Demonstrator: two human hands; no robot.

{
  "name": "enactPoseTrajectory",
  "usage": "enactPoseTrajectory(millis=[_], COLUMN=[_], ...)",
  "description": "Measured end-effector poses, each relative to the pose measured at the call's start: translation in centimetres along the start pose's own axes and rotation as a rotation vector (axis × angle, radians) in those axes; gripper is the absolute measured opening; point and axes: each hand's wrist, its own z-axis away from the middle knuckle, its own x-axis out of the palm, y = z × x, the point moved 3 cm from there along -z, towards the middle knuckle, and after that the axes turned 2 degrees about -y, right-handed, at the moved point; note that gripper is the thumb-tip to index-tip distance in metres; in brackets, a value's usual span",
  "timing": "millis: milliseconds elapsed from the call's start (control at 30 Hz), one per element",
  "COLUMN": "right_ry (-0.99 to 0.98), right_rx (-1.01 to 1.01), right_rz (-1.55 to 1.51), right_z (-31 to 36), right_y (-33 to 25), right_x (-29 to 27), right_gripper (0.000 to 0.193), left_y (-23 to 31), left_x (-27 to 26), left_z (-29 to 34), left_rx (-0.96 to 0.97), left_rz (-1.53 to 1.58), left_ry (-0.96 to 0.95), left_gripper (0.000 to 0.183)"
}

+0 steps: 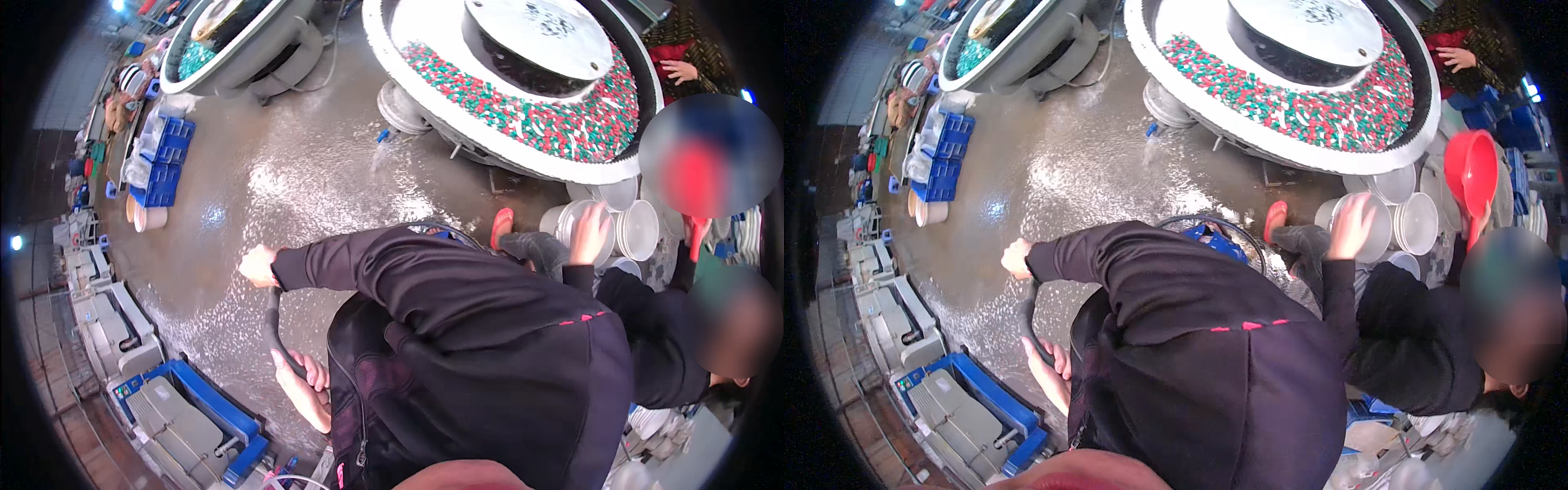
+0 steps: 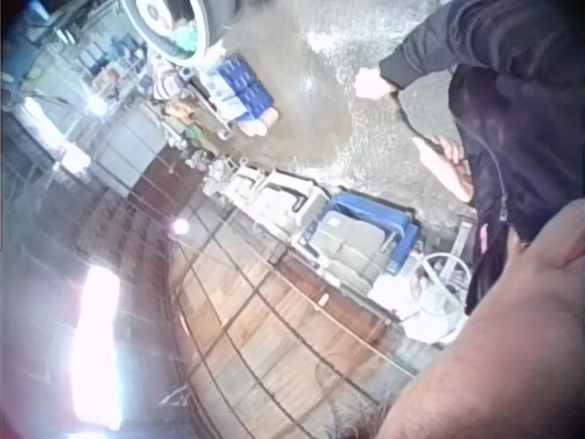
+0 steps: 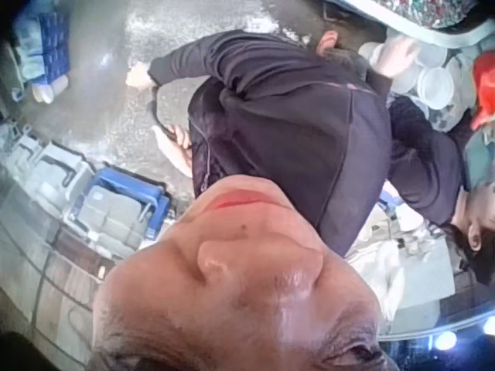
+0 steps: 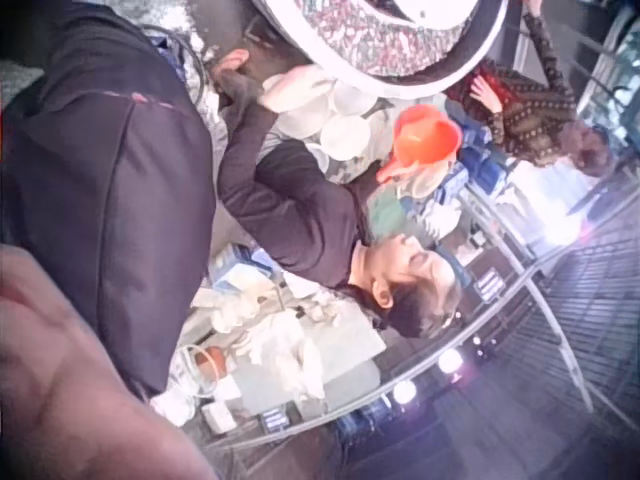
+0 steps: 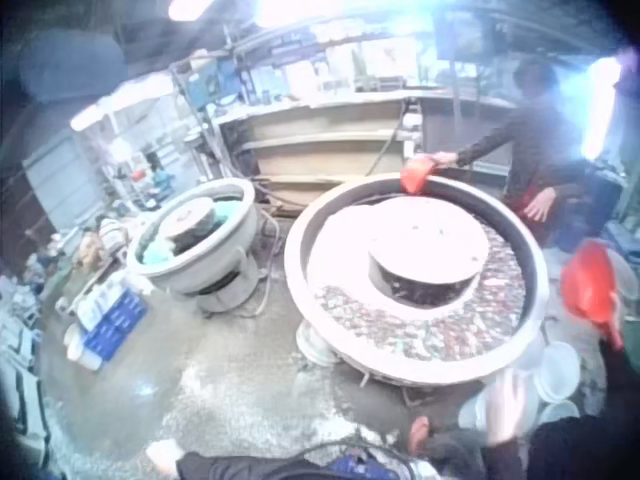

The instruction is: The person uses a water hose to spray and wash small metal parts inside an industrial vibratory finishing machine. The person maneuvers the hose around the bowl to rinse the parts and then uses a red bucket to collect the cleaned items.

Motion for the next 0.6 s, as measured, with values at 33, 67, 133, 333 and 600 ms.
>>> enactPoseTrajectory(millis=[33, 67, 133, 333, 600], right_ry=[-0.073, -0.103, -0.026, 0.172, 0.288], right_rx=[0.01, 0.037, 0.064, 0.17, 0.27], right_rz=[-0.038, -0.07, -0.138, -0.071, 0.003], right_z=[0.9, 1.0, 1.3, -0.2, 1.6], right_y=[0.3, 0.9, 2.1, 4.7, 7.8], right_x=[-0.1, 0.5, 0.4, 1.2, -0.9], right_gripper=[0.015, 0.015, 0.014, 0.031, 0.037], left_y=[-0.5, -0.9, -1.2, -0.2, -0.3], left_x=[-0.3, -0.4, -0.2, 2.3, 4.8], left_z=[-0.3, -0.5, -1.4, -2.6, -4.3], left_rx=[-0.009, -0.02, -0.035, -0.064, -0.122], left_rz=[-0.01, -0.02, -0.048, -0.047, -0.016], left_ry=[-0.026, -0.051, -0.108, -0.178, -0.317], left_gripper=[0.042, 0.041, 0.041, 0.042, 0.042])
